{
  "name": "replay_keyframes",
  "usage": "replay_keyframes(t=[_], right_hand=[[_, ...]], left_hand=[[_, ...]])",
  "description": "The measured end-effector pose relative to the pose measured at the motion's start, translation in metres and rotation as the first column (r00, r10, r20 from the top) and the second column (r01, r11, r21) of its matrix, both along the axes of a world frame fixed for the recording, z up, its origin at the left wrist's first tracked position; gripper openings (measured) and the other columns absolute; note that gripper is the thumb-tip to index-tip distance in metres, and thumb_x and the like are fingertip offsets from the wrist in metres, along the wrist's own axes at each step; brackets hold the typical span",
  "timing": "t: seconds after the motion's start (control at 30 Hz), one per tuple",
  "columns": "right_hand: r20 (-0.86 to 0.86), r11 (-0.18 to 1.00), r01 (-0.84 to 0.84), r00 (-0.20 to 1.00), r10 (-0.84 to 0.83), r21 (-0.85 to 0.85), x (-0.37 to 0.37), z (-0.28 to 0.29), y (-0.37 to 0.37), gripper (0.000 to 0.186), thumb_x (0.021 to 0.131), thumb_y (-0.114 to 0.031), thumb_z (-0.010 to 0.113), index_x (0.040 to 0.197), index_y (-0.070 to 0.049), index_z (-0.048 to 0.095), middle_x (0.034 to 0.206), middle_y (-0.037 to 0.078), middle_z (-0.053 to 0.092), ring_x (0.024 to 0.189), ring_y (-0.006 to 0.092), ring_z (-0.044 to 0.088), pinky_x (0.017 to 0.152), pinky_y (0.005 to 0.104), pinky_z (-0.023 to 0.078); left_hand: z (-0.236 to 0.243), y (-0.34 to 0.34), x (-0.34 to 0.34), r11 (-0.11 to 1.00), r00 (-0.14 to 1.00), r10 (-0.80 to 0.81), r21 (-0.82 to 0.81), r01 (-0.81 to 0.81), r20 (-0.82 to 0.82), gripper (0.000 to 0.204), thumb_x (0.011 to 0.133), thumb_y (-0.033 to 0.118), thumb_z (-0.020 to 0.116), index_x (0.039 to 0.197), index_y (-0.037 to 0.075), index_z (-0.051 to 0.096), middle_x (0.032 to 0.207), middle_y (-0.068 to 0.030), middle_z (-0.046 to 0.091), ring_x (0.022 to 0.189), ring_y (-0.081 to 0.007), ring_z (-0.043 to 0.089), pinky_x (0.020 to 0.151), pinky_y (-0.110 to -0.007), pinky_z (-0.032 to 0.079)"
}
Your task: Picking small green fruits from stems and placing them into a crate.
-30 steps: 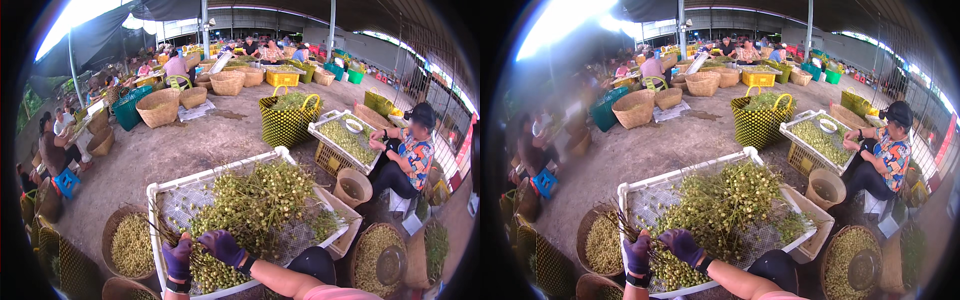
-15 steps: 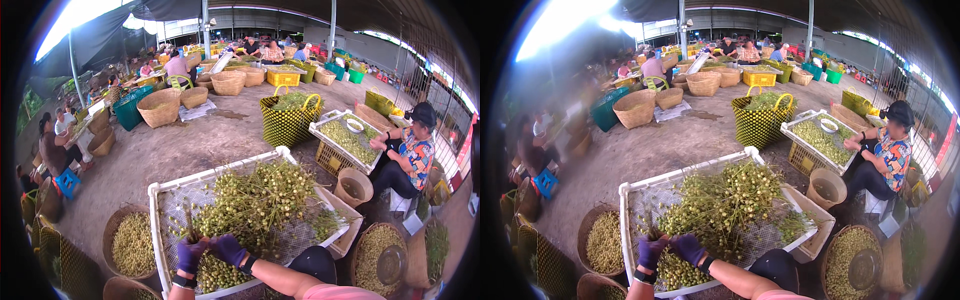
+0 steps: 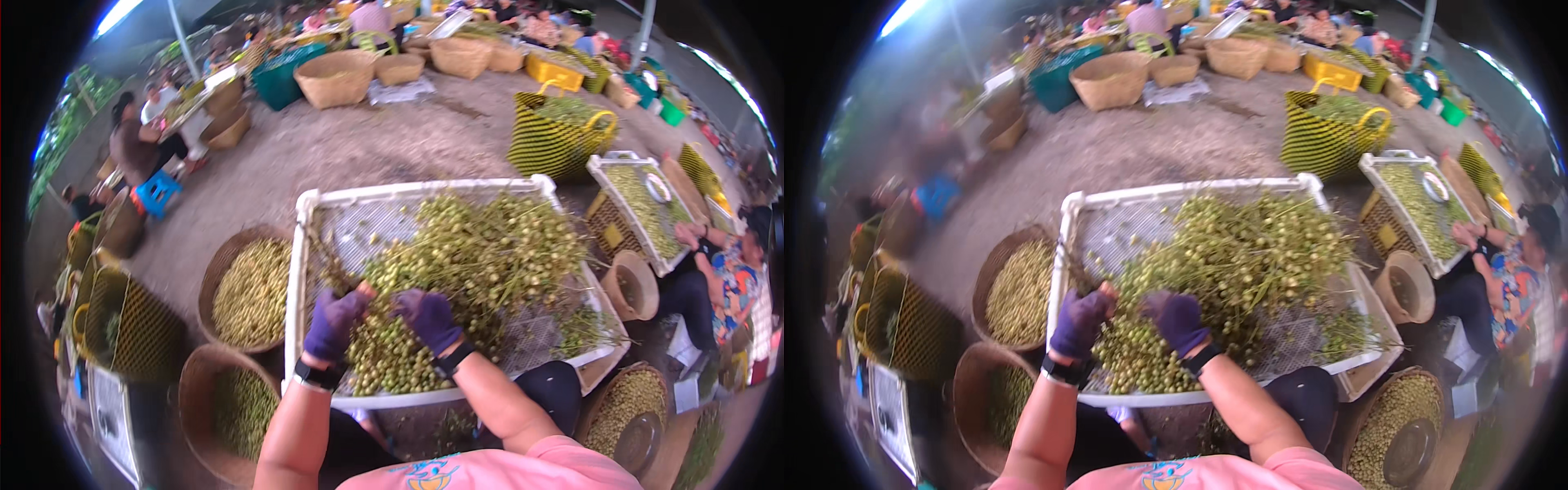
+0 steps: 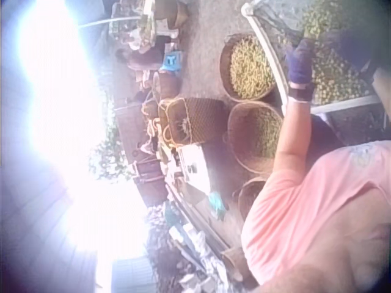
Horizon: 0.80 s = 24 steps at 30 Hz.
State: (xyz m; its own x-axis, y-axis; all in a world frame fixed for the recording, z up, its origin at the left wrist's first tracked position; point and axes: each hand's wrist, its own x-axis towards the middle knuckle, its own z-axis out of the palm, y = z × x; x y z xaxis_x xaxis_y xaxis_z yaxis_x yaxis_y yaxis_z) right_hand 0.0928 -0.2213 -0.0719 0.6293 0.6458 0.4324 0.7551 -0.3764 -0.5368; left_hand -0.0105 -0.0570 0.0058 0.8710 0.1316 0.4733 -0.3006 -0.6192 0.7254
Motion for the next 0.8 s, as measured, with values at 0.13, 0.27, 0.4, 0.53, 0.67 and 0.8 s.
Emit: replay_keyframes(t=[0.13, 0.27, 0.4, 0.53, 0.67, 0.8], right_hand=[[0.105, 0.999, -0.002, 0.994, -0.002, 0.040, 0.005, 0.003, 0.003, 0.015, 0.080, -0.019, 0.064, 0.094, -0.013, 0.067, 0.081, 0.012, 0.065, 0.069, 0.0311, 0.064, 0.060, 0.0409, 0.051], [0.034, 1.000, 0.011, 0.999, -0.011, 0.018, 0.006, 0.016, 0.000, 0.016, 0.082, -0.023, 0.065, 0.095, -0.013, 0.069, 0.076, 0.009, 0.067, 0.068, 0.0307, 0.066, 0.060, 0.0408, 0.051], [-0.050, 0.895, 0.096, 0.990, -0.130, -0.436, 0.006, 0.032, -0.003, 0.016, 0.085, -0.027, 0.062, 0.078, -0.013, 0.068, 0.074, 0.012, 0.068, 0.066, 0.0269, 0.067, 0.056, 0.0393, 0.049], [0.164, 0.895, 0.178, 0.979, -0.120, -0.408, 0.020, 0.019, -0.012, 0.016, 0.083, -0.029, 0.064, 0.093, -0.017, 0.065, 0.095, 0.006, 0.067, 0.077, 0.0240, 0.067, 0.066, 0.0434, 0.048], [0.327, 0.996, 0.086, 0.941, -0.085, 0.012, 0.011, 0.056, -0.008, 0.044, 0.075, -0.026, 0.074, 0.116, -0.015, 0.059, 0.101, 0.010, 0.062, 0.088, 0.0230, 0.065, 0.074, 0.0432, 0.049], [-0.009, 0.918, -0.217, 0.972, 0.233, 0.331, -0.001, 0.077, 0.010, 0.066, 0.067, -0.020, 0.081, 0.125, -0.007, 0.053, 0.114, 0.019, 0.061, 0.106, 0.0339, 0.061, 0.090, 0.0411, 0.051]], left_hand=[[0.022, 0.000, -0.005, 0.951, 0.980, 0.005, -0.303, -0.067, -0.198, 0.025, 0.092, 0.029, 0.059, 0.090, 0.006, 0.068, 0.064, 0.0009, 0.055, 0.060, -0.0089, 0.050, 0.055, -0.025, 0.038], [0.015, 0.007, -0.001, 0.668, 0.939, -0.082, -0.717, -0.198, -0.335, 0.025, 0.089, 0.029, 0.063, 0.091, 0.005, 0.069, 0.065, 0.0017, 0.056, 0.060, -0.0081, 0.050, 0.056, -0.023, 0.038], [0.013, 0.009, 0.001, 0.707, 0.905, -0.010, -0.643, -0.295, -0.426, 0.024, 0.089, 0.028, 0.064, 0.092, 0.006, 0.069, 0.066, 0.0015, 0.057, 0.060, -0.0080, 0.050, 0.057, -0.023, 0.038], [0.021, 0.011, 0.004, 0.581, 0.931, 0.032, -0.751, -0.312, -0.362, 0.025, 0.090, 0.028, 0.063, 0.090, 0.005, 0.071, 0.066, 0.0003, 0.058, 0.062, -0.0075, 0.051, 0.058, -0.024, 0.038], [0.023, 0.013, -0.001, 0.680, 0.917, -0.010, -0.675, -0.286, -0.398, 0.026, 0.089, 0.025, 0.064, 0.101, 0.002, 0.067, 0.069, 0.0017, 0.057, 0.060, -0.0087, 0.050, 0.058, -0.023, 0.040], [0.021, 0.007, -0.003, 0.707, 0.878, -0.235, -0.694, -0.141, -0.418, 0.022, 0.088, 0.017, 0.066, 0.103, 0.002, 0.068, 0.079, 0.0021, 0.064, 0.069, -0.0058, 0.054, 0.064, -0.021, 0.042]])
